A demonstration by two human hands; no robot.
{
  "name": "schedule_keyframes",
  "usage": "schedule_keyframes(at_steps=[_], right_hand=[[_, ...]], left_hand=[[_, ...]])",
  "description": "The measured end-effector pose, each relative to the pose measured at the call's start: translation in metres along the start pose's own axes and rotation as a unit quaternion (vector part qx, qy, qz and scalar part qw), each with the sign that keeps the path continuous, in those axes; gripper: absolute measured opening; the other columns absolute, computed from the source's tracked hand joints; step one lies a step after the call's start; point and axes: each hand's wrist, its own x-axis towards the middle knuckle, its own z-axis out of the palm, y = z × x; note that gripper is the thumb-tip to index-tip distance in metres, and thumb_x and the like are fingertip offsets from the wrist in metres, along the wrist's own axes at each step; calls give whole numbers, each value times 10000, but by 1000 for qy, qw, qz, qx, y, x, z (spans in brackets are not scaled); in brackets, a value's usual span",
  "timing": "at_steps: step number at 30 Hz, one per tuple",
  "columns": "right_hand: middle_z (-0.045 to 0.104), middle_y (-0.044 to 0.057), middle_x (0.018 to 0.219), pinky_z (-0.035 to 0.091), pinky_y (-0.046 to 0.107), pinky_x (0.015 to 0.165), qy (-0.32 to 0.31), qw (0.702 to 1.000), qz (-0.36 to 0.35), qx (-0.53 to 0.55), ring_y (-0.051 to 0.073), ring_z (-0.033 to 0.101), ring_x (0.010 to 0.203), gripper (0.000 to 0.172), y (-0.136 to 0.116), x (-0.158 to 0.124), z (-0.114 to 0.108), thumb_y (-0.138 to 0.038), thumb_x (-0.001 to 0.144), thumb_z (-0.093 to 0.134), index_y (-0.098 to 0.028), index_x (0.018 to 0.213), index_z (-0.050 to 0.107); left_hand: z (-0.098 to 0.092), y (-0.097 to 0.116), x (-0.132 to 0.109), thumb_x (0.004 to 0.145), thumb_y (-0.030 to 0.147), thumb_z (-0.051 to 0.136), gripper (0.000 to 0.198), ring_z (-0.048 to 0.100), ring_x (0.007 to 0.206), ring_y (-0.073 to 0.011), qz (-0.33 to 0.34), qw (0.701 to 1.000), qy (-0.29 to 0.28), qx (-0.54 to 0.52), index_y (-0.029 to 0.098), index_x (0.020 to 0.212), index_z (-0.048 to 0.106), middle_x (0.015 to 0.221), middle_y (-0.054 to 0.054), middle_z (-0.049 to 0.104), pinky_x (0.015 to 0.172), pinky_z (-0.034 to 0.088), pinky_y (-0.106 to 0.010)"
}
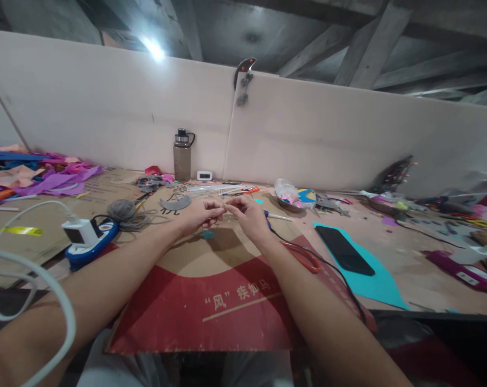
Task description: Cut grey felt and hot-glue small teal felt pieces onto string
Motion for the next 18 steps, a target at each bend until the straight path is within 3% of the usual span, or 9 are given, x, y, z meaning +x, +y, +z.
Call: schedule_keyframes(at_steps=[7,13,18], right_hand=[[484,-17,677,346,263,650,8,998,-15,-57,140,452,675,180,-4,-2,-1,-321,835,477,-204,699,470],[384,-28,618,286,268,611,2,996,-31,-89,135,380,624,326,-11,-1,-3,-381,891,376,-221,616,306],[301,-35,567,248,255,547,-5,999,4,-48,114,314,561,443,-8,-2,-2,-512,895,349,-214,572,300]], left_hand=[[2,1,-1,709,440,704,316,403,437,-42,-12,1000,-11,-4,143,726,596,615,3,546,387,239,-175],[5,7,-4,709,426,701,300,369,430,-45,-11,999,-36,0,152,686,580,579,18,509,398,209,-190],[5,7,-4,705,431,697,305,314,416,-50,-8,999,-33,10,162,650,567,516,41,430,410,173,-211]])
